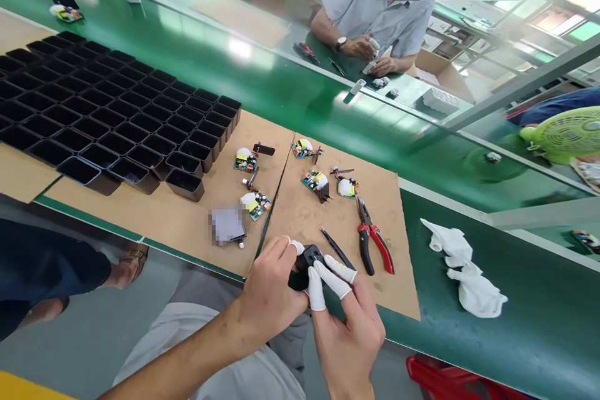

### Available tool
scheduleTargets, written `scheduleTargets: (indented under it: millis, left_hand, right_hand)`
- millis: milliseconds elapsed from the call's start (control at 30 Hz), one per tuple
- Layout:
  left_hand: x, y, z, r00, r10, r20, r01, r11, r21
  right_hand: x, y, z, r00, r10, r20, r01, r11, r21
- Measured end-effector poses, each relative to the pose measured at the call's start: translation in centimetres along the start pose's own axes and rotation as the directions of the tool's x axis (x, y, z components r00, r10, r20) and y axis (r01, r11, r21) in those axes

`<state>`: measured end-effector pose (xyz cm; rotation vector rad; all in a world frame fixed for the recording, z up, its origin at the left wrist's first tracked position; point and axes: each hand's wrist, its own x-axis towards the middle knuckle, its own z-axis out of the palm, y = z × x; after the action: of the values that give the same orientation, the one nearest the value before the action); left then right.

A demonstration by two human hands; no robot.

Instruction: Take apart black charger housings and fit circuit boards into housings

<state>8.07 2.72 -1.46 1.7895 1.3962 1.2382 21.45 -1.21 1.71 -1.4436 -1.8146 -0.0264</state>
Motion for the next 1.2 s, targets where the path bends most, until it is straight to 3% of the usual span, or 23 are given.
scheduleTargets:
  millis: [133,233,333,433,567,700,867,1033,1200]
  left_hand:
    - [-0.1,-0.1,0.0,1.000,0.004,0.003,-0.004,1.000,-0.001]
    - [-0.1,-0.3,0.0,1.000,0.012,0.012,-0.012,1.000,-0.006]
    - [-0.1,-0.4,-0.1,1.000,0.011,0.025,-0.011,1.000,-0.015]
    - [-0.1,-0.5,-0.6,0.999,0.007,0.053,-0.005,0.999,-0.032]
    - [-0.7,-0.9,-2.7,0.996,-0.007,0.087,0.013,0.997,-0.070]
    - [-1.9,-1.9,-4.5,1.000,0.004,0.021,-0.003,0.998,-0.063]
    - [-2.2,-2.4,-4.3,0.994,0.103,-0.028,-0.103,0.995,-0.007]
    - [-2.1,-2.4,-4.1,0.988,0.144,-0.054,-0.144,0.990,-0.003]
    - [-2.2,-2.5,-4.2,0.986,0.158,-0.060,-0.158,0.987,0.012]
  right_hand:
    - [0.1,0.4,-0.4,0.997,-0.071,0.029,0.072,0.997,-0.021]
    - [0.4,1.3,-1.5,0.975,-0.149,0.166,0.154,0.988,-0.019]
    - [0.9,1.9,-2.4,0.951,-0.128,0.281,0.131,0.991,0.007]
    - [1.5,2.2,-3.0,0.944,-0.113,0.310,0.100,0.993,0.058]
    - [1.9,2.1,-3.1,0.965,-0.119,0.234,0.107,0.992,0.063]
    - [1.5,2.4,-1.8,0.984,-0.135,0.115,0.129,0.990,0.063]
    - [0.7,3.0,-0.2,0.989,-0.110,0.102,0.105,0.993,0.054]
    - [0.1,3.3,0.6,0.997,-0.081,0.005,0.081,0.996,0.024]
    - [0.6,2.4,1.0,0.999,0.042,-0.024,-0.039,0.995,0.088]
